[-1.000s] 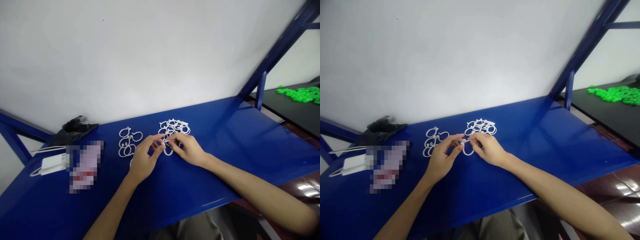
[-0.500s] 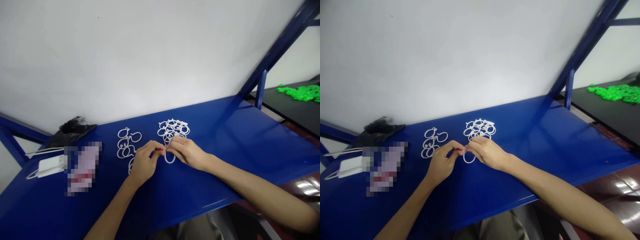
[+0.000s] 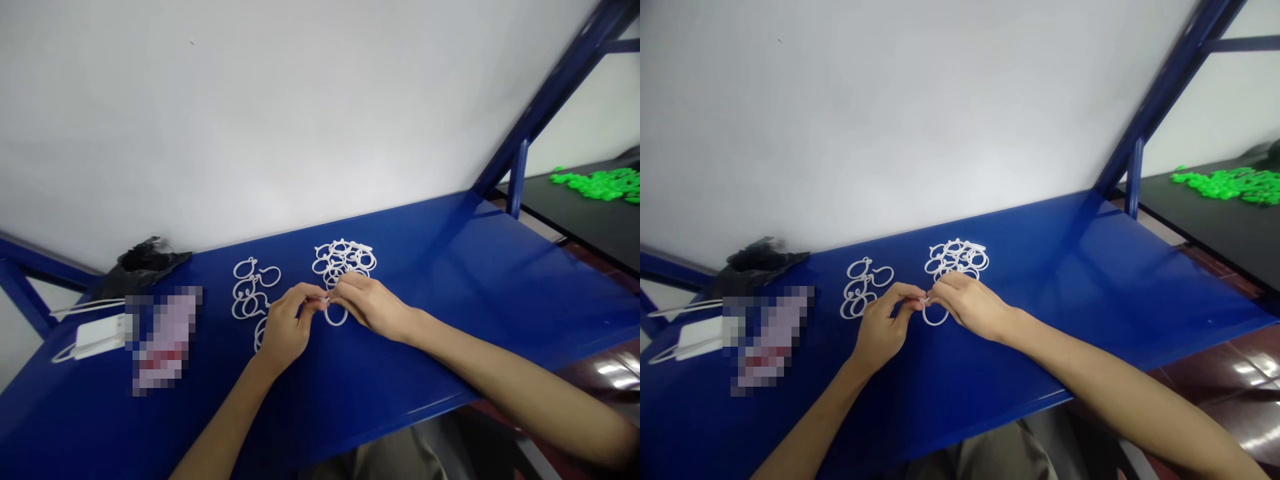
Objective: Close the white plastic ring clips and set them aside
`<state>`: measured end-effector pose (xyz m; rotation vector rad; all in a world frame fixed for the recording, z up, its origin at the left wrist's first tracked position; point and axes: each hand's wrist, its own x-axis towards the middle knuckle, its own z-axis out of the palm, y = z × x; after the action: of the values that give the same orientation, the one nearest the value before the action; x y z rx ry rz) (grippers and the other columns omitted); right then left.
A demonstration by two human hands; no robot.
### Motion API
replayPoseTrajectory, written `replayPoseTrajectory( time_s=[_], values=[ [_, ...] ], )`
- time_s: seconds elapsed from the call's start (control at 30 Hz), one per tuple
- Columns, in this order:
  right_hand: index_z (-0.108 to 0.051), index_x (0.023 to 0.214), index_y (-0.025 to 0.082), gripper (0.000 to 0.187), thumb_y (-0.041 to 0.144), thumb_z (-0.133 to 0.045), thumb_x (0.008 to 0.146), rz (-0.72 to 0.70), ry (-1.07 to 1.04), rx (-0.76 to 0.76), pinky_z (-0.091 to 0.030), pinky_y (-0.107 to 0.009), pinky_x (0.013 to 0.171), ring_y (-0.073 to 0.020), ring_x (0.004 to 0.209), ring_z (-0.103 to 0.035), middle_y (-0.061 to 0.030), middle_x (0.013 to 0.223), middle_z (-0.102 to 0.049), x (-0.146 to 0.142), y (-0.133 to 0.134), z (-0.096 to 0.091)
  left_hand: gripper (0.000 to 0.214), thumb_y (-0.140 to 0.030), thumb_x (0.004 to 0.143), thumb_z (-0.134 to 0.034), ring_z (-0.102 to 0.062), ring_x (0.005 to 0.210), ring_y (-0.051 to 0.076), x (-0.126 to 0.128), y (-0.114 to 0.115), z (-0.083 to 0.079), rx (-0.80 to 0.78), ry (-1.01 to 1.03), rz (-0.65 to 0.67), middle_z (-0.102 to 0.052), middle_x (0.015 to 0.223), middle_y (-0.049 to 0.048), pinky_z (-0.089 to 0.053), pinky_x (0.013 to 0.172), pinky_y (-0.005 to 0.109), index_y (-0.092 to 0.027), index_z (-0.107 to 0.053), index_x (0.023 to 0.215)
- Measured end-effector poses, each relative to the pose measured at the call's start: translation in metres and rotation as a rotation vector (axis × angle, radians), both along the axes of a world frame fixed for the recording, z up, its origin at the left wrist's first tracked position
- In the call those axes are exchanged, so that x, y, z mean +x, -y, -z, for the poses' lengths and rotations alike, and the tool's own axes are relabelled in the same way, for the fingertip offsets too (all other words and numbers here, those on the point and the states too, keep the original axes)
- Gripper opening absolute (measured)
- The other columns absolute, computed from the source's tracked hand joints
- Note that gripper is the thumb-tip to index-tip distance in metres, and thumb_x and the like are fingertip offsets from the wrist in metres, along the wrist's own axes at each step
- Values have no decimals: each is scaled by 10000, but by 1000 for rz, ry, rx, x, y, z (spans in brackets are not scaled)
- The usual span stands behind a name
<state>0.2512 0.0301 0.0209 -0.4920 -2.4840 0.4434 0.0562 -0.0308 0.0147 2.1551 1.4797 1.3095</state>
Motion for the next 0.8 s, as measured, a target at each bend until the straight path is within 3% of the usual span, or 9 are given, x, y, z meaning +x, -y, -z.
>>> replayPoseTrajectory(
  time_s=[0.37,0.6,0.8],
  values=[
    [-596,988,145,260,239,-361,1049,-22,-45,-34,-457,-276,717,-144,774,-519,-63,865,-590,1,0,-2,161,-174,954,-518,-679,691,107,-2,-1,0,3,-22,0,-713,752,-45,-516,653,215,-232,-654,889],
    [-611,1002,134,295,214,-332,1052,-31,48,50,-431,-284,690,-151,753,-488,-66,837,-567,3,4,-6,130,-223,954,-535,-675,675,122,-3,0,5,-38,-4,-29,-711,713,-50,-509,675,240,-228,-638,874],
    [-635,1055,128,287,185,-354,1044,-17,54,116,-425,-279,692,-155,761,-493,-68,843,-575,1,3,0,153,-300,954,-546,-645,692,138,-9,-6,6,-52,-103,-75,-689,725,-38,-500,700,263,-227,-627,847]
  ],
)
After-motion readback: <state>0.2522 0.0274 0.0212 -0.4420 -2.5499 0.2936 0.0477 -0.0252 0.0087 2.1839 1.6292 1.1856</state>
